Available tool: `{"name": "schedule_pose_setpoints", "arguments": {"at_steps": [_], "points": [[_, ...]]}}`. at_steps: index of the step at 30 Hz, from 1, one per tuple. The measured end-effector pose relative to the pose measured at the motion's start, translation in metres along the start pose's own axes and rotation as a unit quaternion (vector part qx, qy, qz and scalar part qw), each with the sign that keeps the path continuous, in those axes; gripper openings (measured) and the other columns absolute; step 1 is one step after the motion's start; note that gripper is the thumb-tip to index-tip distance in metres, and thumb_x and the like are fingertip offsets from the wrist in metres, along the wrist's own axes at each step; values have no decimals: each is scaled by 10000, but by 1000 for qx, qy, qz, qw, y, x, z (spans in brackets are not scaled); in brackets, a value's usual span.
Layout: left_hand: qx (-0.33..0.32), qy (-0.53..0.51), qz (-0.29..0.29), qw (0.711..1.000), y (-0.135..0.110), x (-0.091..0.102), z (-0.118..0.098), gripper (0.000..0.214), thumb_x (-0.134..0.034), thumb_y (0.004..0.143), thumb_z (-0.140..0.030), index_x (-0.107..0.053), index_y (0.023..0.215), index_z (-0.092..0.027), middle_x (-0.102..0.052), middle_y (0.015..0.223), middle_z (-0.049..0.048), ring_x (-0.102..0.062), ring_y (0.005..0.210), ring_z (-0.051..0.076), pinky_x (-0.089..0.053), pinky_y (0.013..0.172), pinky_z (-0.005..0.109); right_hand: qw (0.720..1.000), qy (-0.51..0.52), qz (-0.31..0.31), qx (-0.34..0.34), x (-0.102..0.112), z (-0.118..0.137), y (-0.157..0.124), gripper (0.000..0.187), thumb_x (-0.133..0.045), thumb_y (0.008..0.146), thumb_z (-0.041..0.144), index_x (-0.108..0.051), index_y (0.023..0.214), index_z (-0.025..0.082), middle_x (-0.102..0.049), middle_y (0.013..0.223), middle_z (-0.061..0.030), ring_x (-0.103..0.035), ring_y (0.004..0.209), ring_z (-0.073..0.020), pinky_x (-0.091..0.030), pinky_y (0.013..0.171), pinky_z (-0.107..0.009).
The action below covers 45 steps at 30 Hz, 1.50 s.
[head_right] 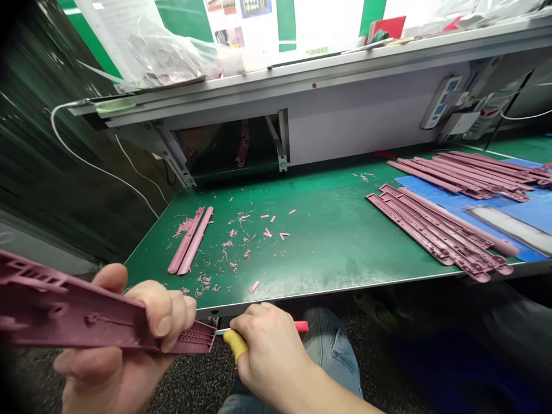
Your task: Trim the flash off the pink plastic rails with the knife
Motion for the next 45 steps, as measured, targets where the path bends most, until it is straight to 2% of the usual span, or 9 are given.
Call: {"name": "schedule_pose_setpoints", "arguments": {"at_steps": [6,11,15,17,20,23,28,34,45], "points": [[-13,-53,-43,998,14,19,-11,414,-632,801,-512,-568,1195,-401,-580,671,-56,-407,452,99,-392,479,266,976,201,-80,-7,25,-10,-9,193,-478,952,299,-638,927,194,-632,720,1,-543,613,-122,-435,572,-215],[-10,-103,-146,984,30,42,4,353,-482,913,-453,-548,1237,-330,-529,696,-53,-444,492,73,-443,492,203,952,221,-126,169,13,27,-15,390,-696,795,428,-609,1071,167,-688,962,-102,-646,810,-191,-519,724,-271],[-76,214,-226,947,20,72,1,647,-585,883,-281,-282,1442,-394,-467,1382,-1,-410,1291,201,-346,1070,380,960,239,-115,90,18,14,-6,174,-553,898,309,-642,907,159,-658,687,-29,-581,557,-121,-462,536,-209],[-203,482,-106,846,12,45,-15,895,-707,787,-258,-158,1485,-371,-162,1586,19,-116,1436,310,-86,1151,542,963,261,-55,21,27,5,-2,223,-542,907,344,-637,828,159,-572,578,17,-483,474,-90,-373,447,-188],[-296,625,251,677,-17,-9,19,731,-683,791,-215,-355,1440,-290,-448,1460,86,-364,1342,356,-194,1113,603,937,342,55,-38,36,1,-1,286,-586,886,421,-583,756,166,-569,632,12,-507,557,-99,-390,496,-189],[-269,597,403,640,-30,-16,32,596,-540,862,-105,-386,1424,-230,-685,1173,104,-627,1066,256,-494,930,430,916,383,105,-49,41,-3,-6,299,-524,917,483,-565,886,188,-572,714,10,-513,599,-104,-427,564,-214],[-241,598,420,638,-14,-16,22,541,-455,876,-46,-455,1382,-237,-669,1213,89,-590,1149,267,-425,1027,483,986,138,-35,88,64,0,-12,455,-317,985,531,-615,958,189,-604,740,-22,-536,641,-129,-404,595,-241],[-302,607,502,537,-22,-34,11,549,-401,859,-56,-431,1396,-166,-635,1266,125,-530,1222,315,-284,1085,558,952,-192,-94,220,58,37,-11,567,-288,985,535,-589,670,172,-498,569,-15,-404,479,-142,-226,445,-292],[-366,637,398,549,-33,-22,-8,614,-473,827,-74,-388,1429,-152,-658,1241,67,-615,1127,260,-277,1119,418,934,-214,-108,264,68,47,-15,504,-201,1026,255,-524,646,179,-471,580,-23,-359,509,-151,-241,472,-299]]}}
Point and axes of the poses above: each hand's wrist, its own y-axis towards the middle knuckle, its own x-axis out of the back of the hand, z = x × y, the point moved 10 cm from there along y, towards the middle knuckle
